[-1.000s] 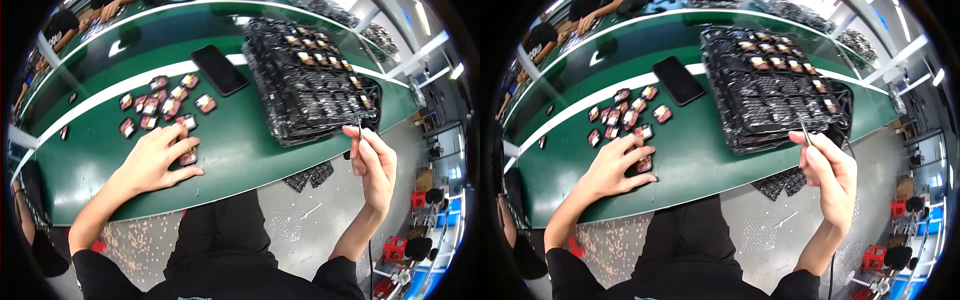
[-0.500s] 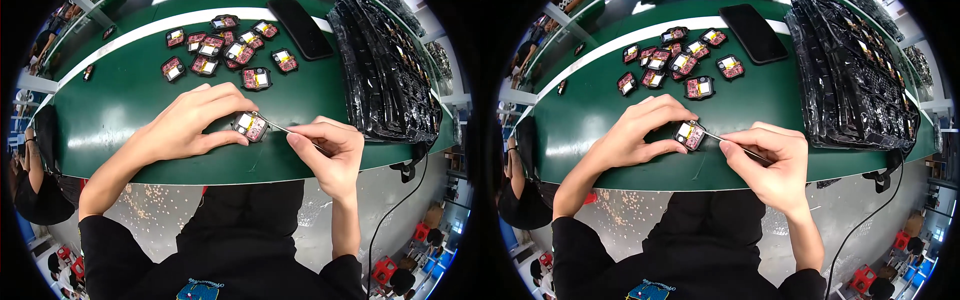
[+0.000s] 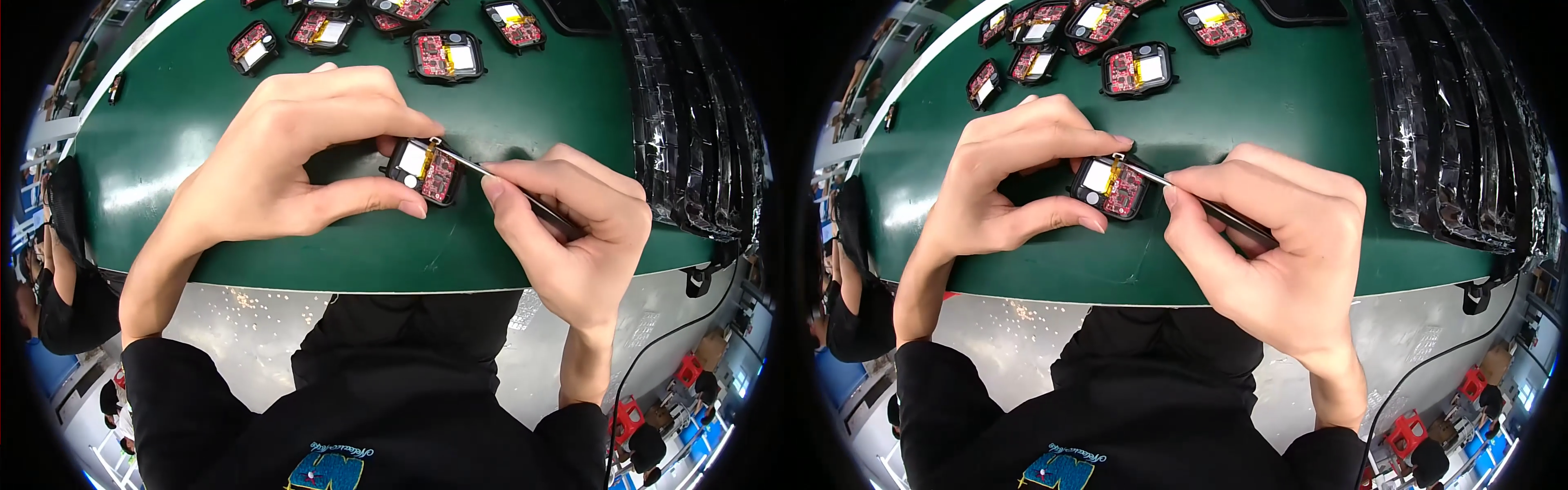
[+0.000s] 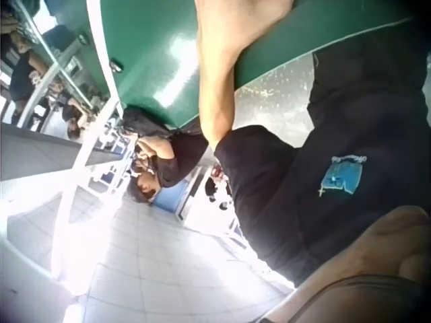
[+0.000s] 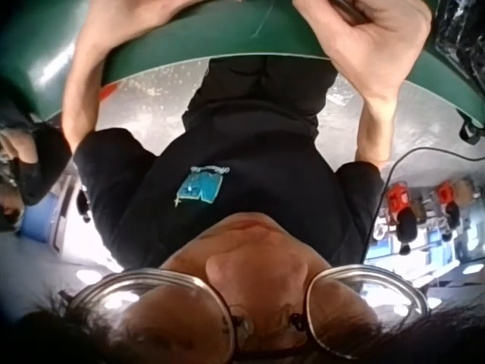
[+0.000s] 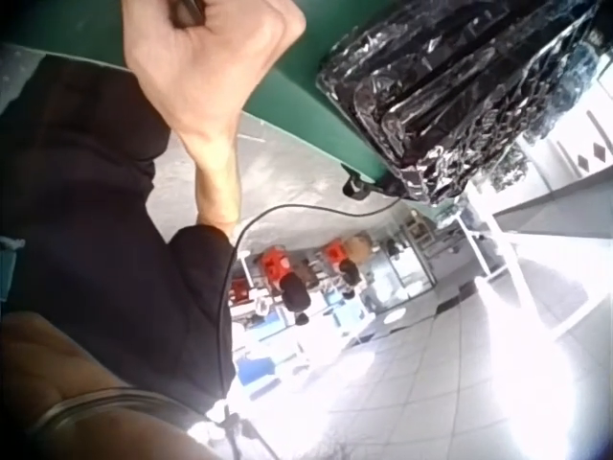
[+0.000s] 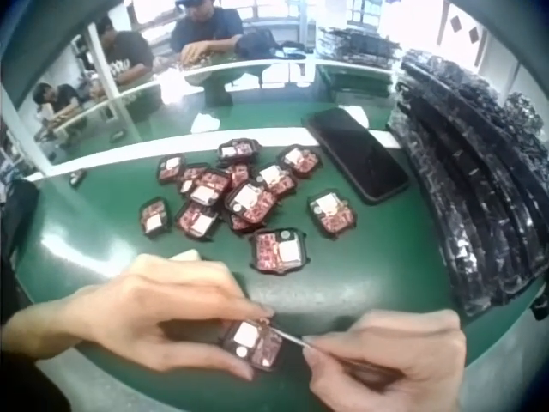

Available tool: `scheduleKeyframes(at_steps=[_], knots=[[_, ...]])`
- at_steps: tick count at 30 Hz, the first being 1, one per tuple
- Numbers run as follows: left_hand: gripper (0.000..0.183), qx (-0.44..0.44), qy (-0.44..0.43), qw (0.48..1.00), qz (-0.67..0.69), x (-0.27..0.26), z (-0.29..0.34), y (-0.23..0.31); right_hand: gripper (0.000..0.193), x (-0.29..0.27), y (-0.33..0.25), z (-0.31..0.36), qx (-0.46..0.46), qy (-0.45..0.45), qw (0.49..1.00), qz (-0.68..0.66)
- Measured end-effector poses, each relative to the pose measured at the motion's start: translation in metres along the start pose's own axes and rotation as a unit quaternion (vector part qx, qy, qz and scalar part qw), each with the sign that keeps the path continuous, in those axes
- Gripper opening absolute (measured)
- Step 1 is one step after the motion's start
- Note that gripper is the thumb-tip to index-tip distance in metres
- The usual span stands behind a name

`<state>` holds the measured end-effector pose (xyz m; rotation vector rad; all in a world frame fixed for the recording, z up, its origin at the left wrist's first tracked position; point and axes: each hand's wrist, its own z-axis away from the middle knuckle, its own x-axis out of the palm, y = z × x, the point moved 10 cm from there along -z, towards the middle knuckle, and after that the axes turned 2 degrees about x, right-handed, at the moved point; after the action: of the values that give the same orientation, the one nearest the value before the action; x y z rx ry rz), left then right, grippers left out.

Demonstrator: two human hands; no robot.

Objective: The recorder is assembling small electronic components, specifically using tweezers to manipulate parts within what appears to be a smartwatch casing.

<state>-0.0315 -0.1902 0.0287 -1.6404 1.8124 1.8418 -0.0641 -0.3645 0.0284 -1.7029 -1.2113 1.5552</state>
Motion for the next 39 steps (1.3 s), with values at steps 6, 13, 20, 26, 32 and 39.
scheduleKeyframes(at_steps=[6, 13, 20, 26, 32, 39], knots=[[0.062, -0.004, -0.002, 1.0, 0.001, 0.001, -0.001, -0.002, 0.014, 0.0, 0.004, 0.002, -0.006, 0.006, 1.0, -0.012], [0.061, -0.015, -0.001, 1.0, 0.007, 0.0, -0.002, 0.0, 0.016, 0.0, 0.001, 0.004, -0.01, 0.023, 1.0, -0.013], [0.052, -0.04, 0.011, 0.999, 0.008, -0.002, -0.002, -0.001, 0.02, -0.007, -0.013, 0.01, -0.079, 0.062, 0.993, 0.058], [0.051, -0.033, 0.009, 0.999, 0.012, -0.003, -0.003, -0.002, 0.027, -0.002, -0.021, 0.011, -0.124, 0.074, 0.986, 0.083], [0.052, -0.035, -0.008, 0.999, 0.027, -0.003, -0.003, -0.006, 0.02, -0.002, -0.02, 0.009, -0.109, 0.062, 0.989, 0.077], [0.055, -0.037, -0.048, 0.995, 0.073, -0.002, -0.002, -0.015, 0.018, -0.002, 0.004, 0.006, 0.011, 0.005, 0.999, -0.041]])
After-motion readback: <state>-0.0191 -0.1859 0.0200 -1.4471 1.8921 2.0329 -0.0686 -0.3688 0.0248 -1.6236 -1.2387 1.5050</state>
